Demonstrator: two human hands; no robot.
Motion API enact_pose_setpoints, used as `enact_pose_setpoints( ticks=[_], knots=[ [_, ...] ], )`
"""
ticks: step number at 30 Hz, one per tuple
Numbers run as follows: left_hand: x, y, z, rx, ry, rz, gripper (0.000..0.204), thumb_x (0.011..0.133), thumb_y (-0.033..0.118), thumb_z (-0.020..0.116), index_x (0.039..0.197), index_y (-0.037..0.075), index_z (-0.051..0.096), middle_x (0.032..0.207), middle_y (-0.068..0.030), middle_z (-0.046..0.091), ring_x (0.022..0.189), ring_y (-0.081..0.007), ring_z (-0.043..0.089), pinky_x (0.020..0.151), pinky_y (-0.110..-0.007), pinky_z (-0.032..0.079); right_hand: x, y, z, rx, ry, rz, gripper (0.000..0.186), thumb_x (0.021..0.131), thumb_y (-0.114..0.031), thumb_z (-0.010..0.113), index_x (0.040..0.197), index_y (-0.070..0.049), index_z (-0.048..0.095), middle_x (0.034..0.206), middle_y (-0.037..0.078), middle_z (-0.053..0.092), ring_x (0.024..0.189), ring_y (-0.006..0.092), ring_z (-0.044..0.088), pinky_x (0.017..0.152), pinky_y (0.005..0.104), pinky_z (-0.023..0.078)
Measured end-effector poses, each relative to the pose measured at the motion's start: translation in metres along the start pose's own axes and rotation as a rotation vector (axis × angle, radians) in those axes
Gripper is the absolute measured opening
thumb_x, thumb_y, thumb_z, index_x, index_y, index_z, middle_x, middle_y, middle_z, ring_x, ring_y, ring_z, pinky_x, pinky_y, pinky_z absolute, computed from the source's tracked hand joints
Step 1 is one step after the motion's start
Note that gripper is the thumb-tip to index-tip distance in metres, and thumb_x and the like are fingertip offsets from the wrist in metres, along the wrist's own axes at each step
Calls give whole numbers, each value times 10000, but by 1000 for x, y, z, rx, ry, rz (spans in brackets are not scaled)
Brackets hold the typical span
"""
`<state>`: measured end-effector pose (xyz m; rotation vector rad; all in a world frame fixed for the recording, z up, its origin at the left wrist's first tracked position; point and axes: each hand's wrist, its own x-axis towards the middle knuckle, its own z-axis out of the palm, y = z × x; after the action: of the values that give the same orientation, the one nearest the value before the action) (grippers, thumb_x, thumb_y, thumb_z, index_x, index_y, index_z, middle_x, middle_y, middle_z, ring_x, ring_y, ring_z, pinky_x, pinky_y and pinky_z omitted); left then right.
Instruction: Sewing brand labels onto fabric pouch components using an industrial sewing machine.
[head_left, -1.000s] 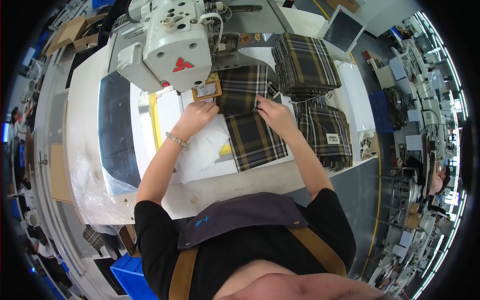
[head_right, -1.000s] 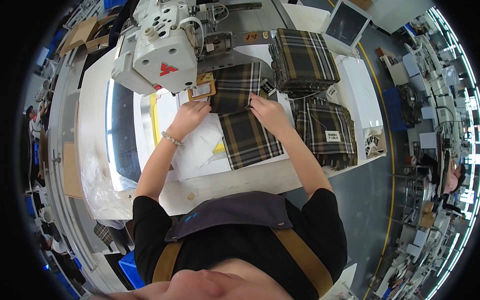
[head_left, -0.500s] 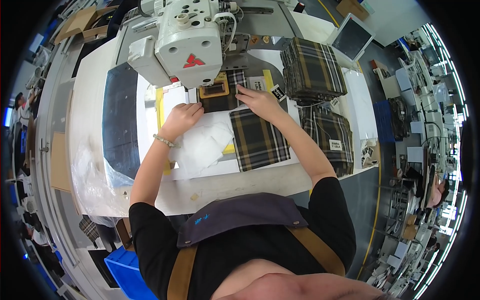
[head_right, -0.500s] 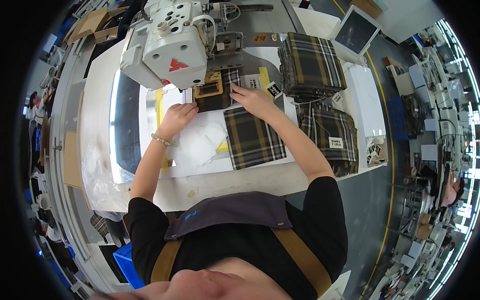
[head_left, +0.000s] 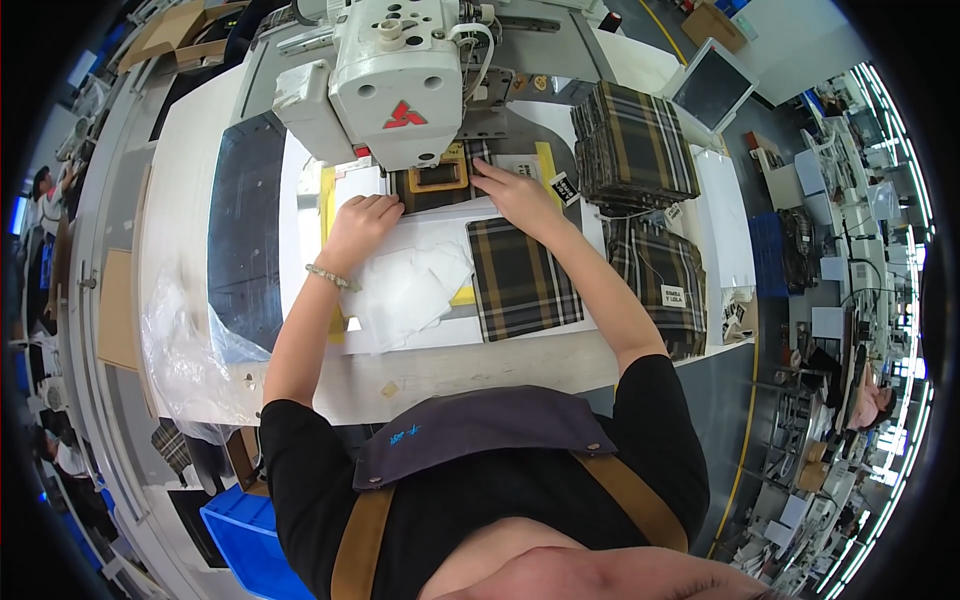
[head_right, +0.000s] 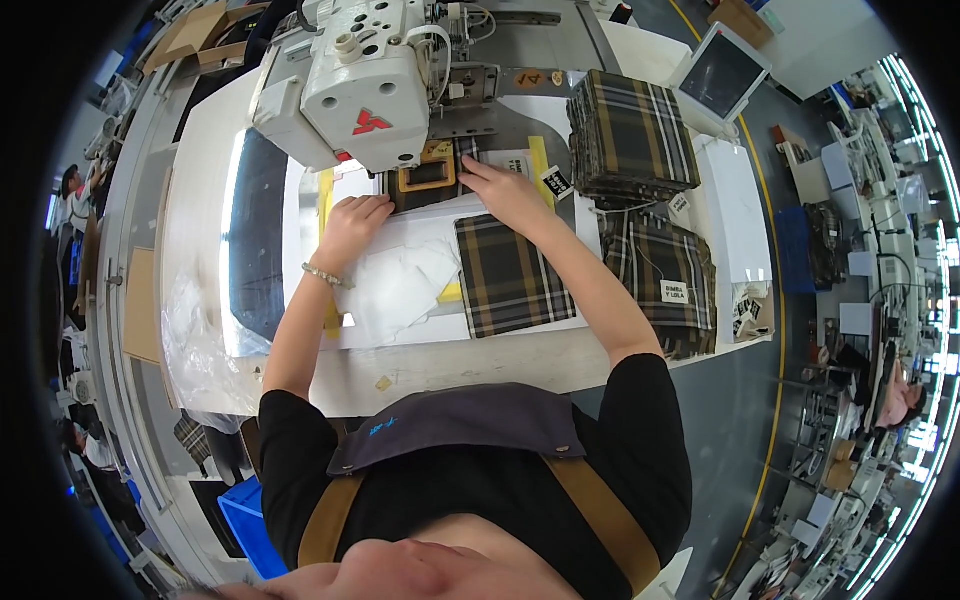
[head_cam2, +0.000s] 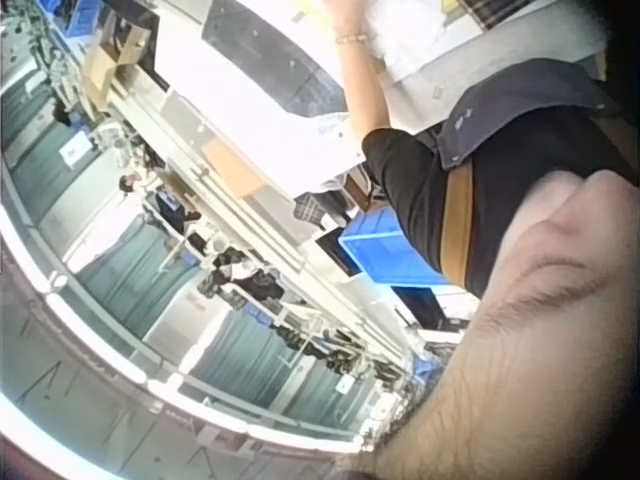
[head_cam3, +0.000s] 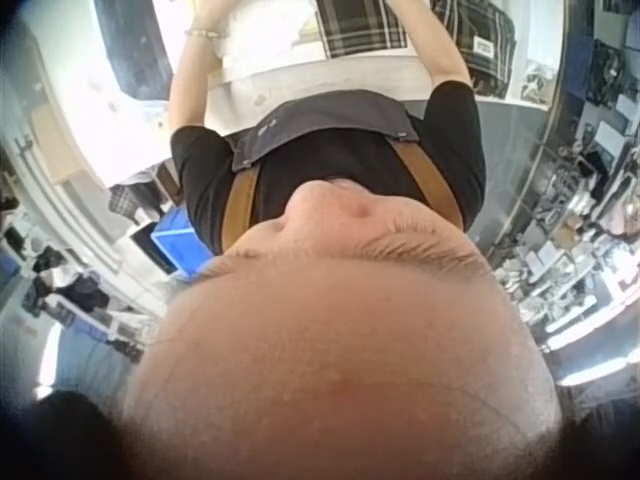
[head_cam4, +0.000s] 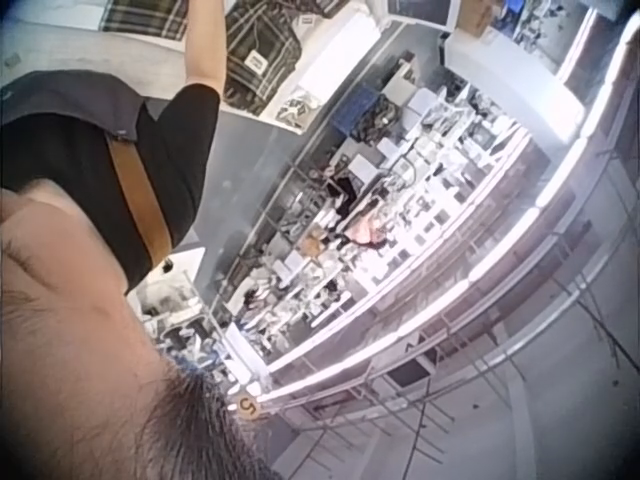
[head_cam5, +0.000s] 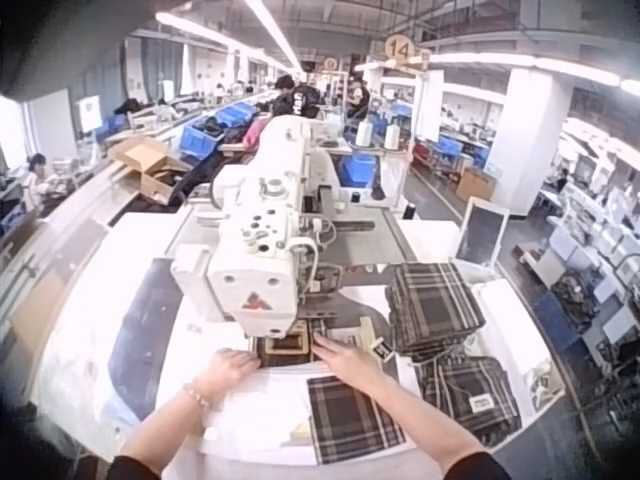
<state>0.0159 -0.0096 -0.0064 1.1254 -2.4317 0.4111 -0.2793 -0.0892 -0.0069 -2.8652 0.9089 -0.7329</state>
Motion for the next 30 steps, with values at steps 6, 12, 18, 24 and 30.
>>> enact_pose_setpoints(
  ticks=[6, 12, 18, 24, 30],
  knots=[
    [-5, 3, 2, -22, -24, -74, 230, 752, 61, 629, 973, 50, 689, 1051, -63, 696, 939, -200, 664, 790, -324, 522, -1, -6, -4, 59, -90, 39, 379, 789, 23, 619, 1158, -57, 649, 1383, 116, 540, 1128, 325, 599, 927, 395, 531],
    [-11, 19, -8, -117, -34, -199, 308, 737, 22, 639, 1040, 53, 689, 1136, -83, 678, 1039, -234, 642, 900, -372, 507, -8, -14, -12, 162, -101, 137, 449, 796, 32, 610, 1223, -107, 635, 1420, 119, 508, 1207, 325, 550, 988, 388, 498],
    [-9, 34, -22, -180, -38, -245, 263, 787, 21, 640, 1045, 53, 682, 1153, -102, 674, 1083, -270, 633, 959, -405, 489, -6, -7, -10, 350, -139, 187, 361, 837, 4, 608, 1167, -123, 683, 1423, 114, 513, 1236, 319, 543, 999, 366, 492],
    [3, 56, -30, -260, -34, -319, 259, 842, 104, 663, 1095, 48, 654, 1191, -162, 648, 1138, -302, 610, 1002, -434, 464, 1, 3, -9, 387, -156, 143, 298, 867, -25, 615, 1134, -125, 701, 1417, 104, 521, 1235, 306, 549, 993, 355, 493],
    [9, 70, -30, -200, -105, -391, 400, 867, 244, 682, 1210, 49, 613, 1298, -193, 581, 1235, -321, 544, 1049, -449, 424, 0, 5, -7, 395, -148, 138, 302, 846, -46, 640, 1121, -152, 708, 1397, 102, 536, 1229, 315, 548, 988, 381, 502]
  ],
)
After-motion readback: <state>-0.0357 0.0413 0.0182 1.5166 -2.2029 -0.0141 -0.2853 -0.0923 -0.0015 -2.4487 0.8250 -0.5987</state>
